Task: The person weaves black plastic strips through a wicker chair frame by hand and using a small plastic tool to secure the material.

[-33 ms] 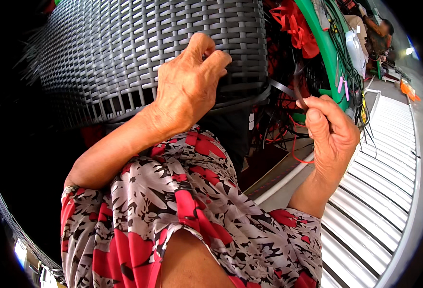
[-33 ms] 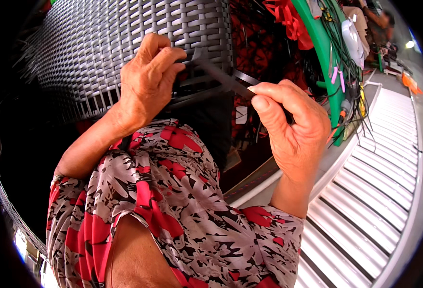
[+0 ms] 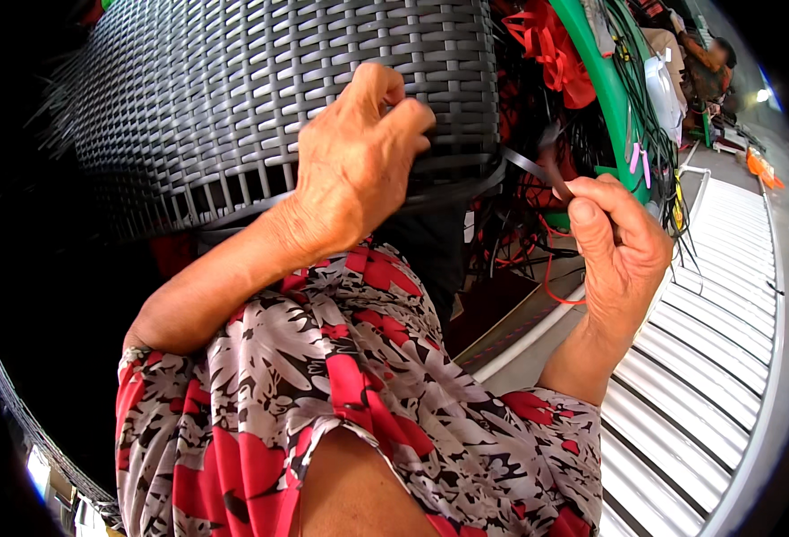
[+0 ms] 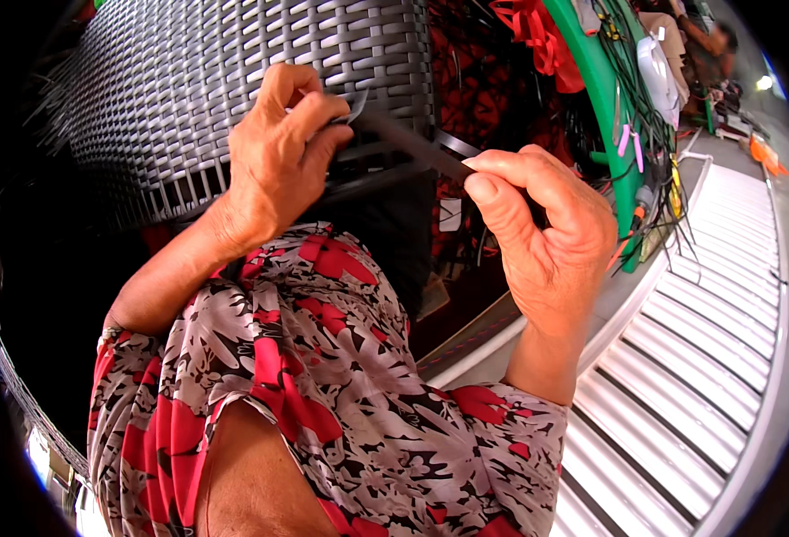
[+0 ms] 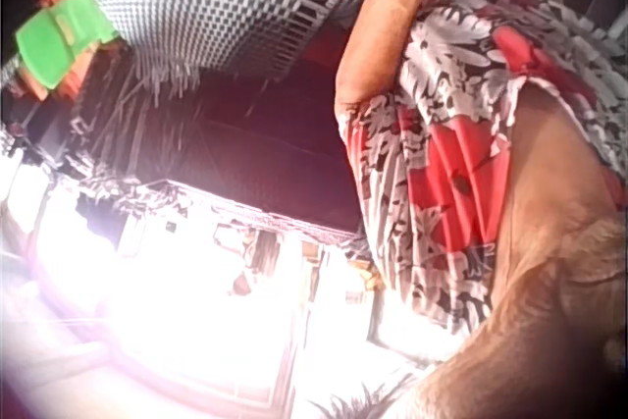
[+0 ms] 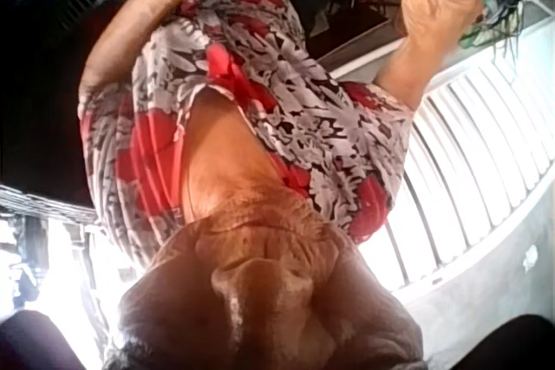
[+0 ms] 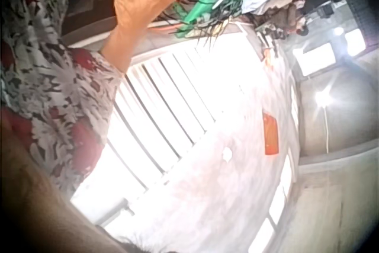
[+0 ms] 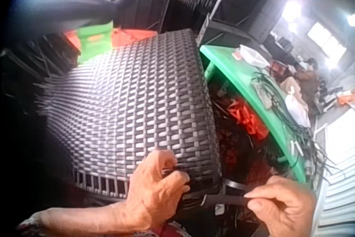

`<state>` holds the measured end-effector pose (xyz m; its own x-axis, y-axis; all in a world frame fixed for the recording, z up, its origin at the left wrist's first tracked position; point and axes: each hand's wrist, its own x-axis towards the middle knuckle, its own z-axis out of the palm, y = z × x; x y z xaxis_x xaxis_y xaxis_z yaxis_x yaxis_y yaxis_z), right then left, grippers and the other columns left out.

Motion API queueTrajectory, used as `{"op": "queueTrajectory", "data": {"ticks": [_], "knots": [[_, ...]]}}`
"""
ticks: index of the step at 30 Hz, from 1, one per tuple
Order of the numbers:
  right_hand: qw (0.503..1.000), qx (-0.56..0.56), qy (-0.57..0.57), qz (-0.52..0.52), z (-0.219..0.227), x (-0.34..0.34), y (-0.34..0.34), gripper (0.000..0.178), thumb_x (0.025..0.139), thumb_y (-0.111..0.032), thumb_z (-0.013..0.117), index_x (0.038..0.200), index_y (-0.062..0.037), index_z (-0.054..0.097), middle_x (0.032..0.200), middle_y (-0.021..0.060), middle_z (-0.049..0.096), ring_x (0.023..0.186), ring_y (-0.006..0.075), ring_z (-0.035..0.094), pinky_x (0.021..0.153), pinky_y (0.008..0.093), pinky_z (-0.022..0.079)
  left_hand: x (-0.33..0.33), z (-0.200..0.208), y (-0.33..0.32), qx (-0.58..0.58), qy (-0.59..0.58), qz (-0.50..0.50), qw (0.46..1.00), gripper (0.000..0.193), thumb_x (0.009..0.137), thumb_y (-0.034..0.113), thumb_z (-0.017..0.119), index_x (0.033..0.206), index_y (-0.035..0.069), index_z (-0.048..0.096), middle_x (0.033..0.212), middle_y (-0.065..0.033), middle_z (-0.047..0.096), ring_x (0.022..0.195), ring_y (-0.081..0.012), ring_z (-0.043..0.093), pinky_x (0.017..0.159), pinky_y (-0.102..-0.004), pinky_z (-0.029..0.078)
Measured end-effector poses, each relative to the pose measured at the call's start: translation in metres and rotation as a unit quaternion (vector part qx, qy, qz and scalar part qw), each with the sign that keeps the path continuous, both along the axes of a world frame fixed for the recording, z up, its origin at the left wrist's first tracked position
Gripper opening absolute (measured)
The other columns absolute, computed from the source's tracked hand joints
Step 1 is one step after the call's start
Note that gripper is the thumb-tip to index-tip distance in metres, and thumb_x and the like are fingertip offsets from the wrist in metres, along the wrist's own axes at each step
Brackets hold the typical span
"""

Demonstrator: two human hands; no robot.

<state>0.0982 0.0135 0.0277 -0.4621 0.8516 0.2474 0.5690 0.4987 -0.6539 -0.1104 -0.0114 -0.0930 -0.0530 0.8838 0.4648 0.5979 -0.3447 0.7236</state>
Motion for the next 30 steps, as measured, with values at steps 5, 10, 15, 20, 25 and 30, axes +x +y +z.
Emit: {"op": "queueTrajectory", "data": {"ticks": [5, 10, 15, 20, 25, 30], "knots": [[0.995, 0.027, -0.091, -0.009, 0.003, -0.006, 0.008, 0.011, 0.077, 0.001, 0.071, 0.088, -0.0003, 0.069, 0.067, 0.0059, 0.057, 0.053, 0.0141, 0.05, 0.049, 0.0254, 0.037, 0.008, -0.012, -0.011, 0.028, 0.045, -0.035, 0.998, 0.029, 0.061, 0.007, 0.081, 0.086, 0.008, 0.066, 0.131, -0.0163, 0.047, 0.124, -0.0397, 0.04, 0.099, -0.0506, 0.034], [0.96, 0.132, -0.241, 0.056, 0.013, -0.021, 0.011, 0.011, 0.072, 0.002, 0.068, 0.082, -0.0025, 0.066, 0.066, 0.0085, 0.054, 0.053, 0.0249, 0.056, 0.048, 0.033, 0.042, 0.007, -0.017, -0.014, 0.015, 0.103, -0.071, 0.992, 0.035, 0.066, 0.022, 0.081, 0.098, 0.012, 0.072, 0.152, -0.0132, 0.029, 0.134, -0.04, 0.029, 0.105, -0.0563, 0.027], [0.915, 0.15, -0.352, 0.13, 0.018, -0.033, 0.018, 0.008, 0.074, 0.003, 0.065, 0.082, 0.0003, 0.066, 0.065, 0.0095, 0.053, 0.051, 0.0251, 0.054, 0.047, 0.0343, 0.04, 0.013, -0.016, -0.011, 0.012, 0.137, -0.074, 0.988, 0.029, 0.073, 0.022, 0.076, 0.094, 0.004, 0.069, 0.154, -0.0138, 0.024, 0.138, -0.0419, 0.021, 0.107, -0.0639, 0.017], [0.909, 0.125, -0.369, 0.149, 0.005, -0.031, 0.028, 0.006, 0.078, 0.0, 0.065, 0.083, 0.0013, 0.066, 0.068, 0.0095, 0.054, 0.054, 0.0263, 0.054, 0.049, 0.0349, 0.041, 0.016, -0.011, -0.003, -0.007, 0.126, -0.108, 0.986, 0.014, 0.079, 0.014, 0.069, 0.079, 0.001, 0.064, 0.154, -0.0148, 0.022, 0.139, -0.0434, 0.016, 0.106, -0.0691, 0.014], [0.964, 0.032, -0.25, 0.086, -0.012, -0.011, 0.035, 0.006, 0.079, -0.002, 0.063, 0.084, -0.0003, 0.065, 0.072, 0.0113, 0.056, 0.058, 0.0308, 0.056, 0.052, 0.0383, 0.043, 0.026, -0.012, -0.001, -0.05, 0.127, -0.066, 0.988, 0.013, 0.074, 0.004, 0.07, 0.086, 0.001, 0.065, 0.154, -0.015, 0.022, 0.139, -0.0429, 0.021, 0.11, -0.0604, 0.017], [0.967, 0.012, -0.239, 0.09, -0.009, -0.001, 0.035, 0.006, 0.08, -0.004, 0.062, 0.084, -0.0021, 0.066, 0.074, 0.0111, 0.057, 0.061, 0.0331, 0.058, 0.053, 0.0402, 0.044, 0.031, -0.017, -0.003, -0.01, 0.092, -0.043, 0.995, 0.004, 0.07, 0.002, 0.064, 0.074, 0.001, 0.064, 0.152, -0.0147, 0.026, 0.136, -0.0437, 0.024, 0.11, -0.0612, 0.018]]}}
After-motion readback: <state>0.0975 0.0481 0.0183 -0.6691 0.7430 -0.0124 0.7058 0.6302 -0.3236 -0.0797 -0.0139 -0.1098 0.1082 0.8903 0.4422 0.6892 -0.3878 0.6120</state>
